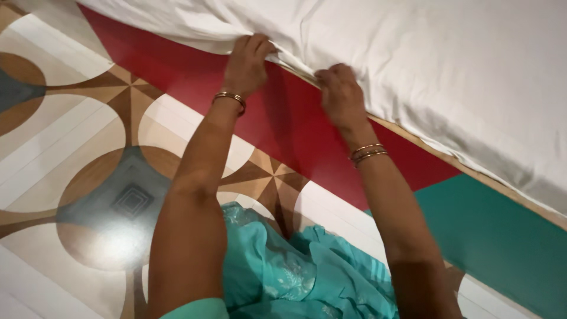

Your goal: The person smooths and tucks a white sheet into the side of a bed frame using their hands.

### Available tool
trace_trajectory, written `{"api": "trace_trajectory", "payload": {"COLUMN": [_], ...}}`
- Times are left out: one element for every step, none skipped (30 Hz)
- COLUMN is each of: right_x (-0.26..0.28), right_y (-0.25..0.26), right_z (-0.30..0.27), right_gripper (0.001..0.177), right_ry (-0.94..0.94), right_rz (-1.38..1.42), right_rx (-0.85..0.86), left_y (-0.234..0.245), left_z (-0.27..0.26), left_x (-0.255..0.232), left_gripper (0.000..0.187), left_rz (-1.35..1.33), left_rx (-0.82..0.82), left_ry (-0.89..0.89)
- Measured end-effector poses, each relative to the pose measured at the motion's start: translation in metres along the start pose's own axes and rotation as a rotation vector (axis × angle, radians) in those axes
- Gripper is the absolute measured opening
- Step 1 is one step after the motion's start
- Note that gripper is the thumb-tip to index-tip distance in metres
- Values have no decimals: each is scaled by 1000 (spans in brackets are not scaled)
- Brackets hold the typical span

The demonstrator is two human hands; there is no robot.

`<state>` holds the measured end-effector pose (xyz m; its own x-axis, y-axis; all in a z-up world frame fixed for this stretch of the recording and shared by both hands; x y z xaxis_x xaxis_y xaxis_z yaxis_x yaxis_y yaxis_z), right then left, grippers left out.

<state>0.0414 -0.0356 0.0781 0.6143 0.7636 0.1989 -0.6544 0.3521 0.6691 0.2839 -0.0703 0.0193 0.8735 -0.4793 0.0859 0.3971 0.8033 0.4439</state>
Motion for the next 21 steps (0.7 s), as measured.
{"api": "trace_trajectory", "payload": {"right_x": [-1, 0, 3, 7, 11, 16, 20, 24, 24, 22, 21, 20, 21, 21, 22, 23, 23, 20, 14, 8, 4], "right_y": [3, 3, -3, -11, -18, -20, -21, -22, -24, -27, -31, -39, -47, -51, -50, -48, -45, -37, -26, -15, -3], "right_z": [0, 0, 0, 0, 0, -2, -6, -7, -4, 0, 1, 3, 9, 9, 8, 5, 4, 0, -6, -11, -19], "right_gripper": [25, 24, 25, 26, 28, 29, 32, 35, 33, 31, 29, 30, 31, 32, 32, 32, 32, 35, 39, 43, 40], "right_ry": [18, 36, 50, 65, 79, 104, 130, 157, 143, 129, 109, 80, 55, 30, 43, 56, 71, 64, 64, 65, 54], "right_rz": [-34, -68, -112, -157, -204, -246, -292, -337, -370, -403, -433, -464, -498, -531, -530, -529, -530, -441, -349, -257, -260], "right_rx": [-22, -45, 4, 52, 100, 78, 55, 32, 25, 18, 15, 42, 64, 86, 72, 59, 40, 44, 46, 48, -8], "left_y": [-1, 1, 2, 8, 15, 21, 25, 27, 26, 23, 18, 13, 6, 2, -3, -5, -6, -5, 0, 8, 15], "left_z": [-3, -5, -5, -5, -5, -4, -2, 1, 2, 5, 8, 8, 8, 6, 5, 2, 0, 0, 1, 0, 0], "left_x": [2, 3, 2, 1, -1, -3, -5, -6, -8, -7, -5, -5, -2, 1, 1, -2, -4, -5, -8, -12, -16], "left_gripper": [30, 26, 23, 23, 25, 30, 30, 29, 29, 25, 22, 20, 18, 17, 16, 16, 16, 16, 23, 30, 37], "left_rz": [-13, -27, -47, -2, 41, 84, 121, 159, 193, 238, 278, 319, 298, 276, 255, 216, 181, 145, 101, 57, 15], "left_rx": [36, 71, 108, 101, 91, 82, 69, 57, 45, 9, -19, -48, -16, 16, 45, 60, 71, 82, 74, 68, 62], "left_ry": [-9, -17, -30, -63, -97, -132, -141, -149, -156, -153, -151, -149, -120, -91, -70, -27, 13, 53, -14, -81, -143]}}
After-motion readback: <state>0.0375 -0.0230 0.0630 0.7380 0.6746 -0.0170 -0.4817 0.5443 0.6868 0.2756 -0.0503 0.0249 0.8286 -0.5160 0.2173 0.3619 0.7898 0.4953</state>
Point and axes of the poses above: each hand's wrist, its own z-axis towards the middle knuckle, its own y-axis out of the back of the hand, x = y × z, the point moved 4 cm from there along z, towards the middle knuckle, and after that the axes turned 9 degrees about -y, right-handed, at the moved point
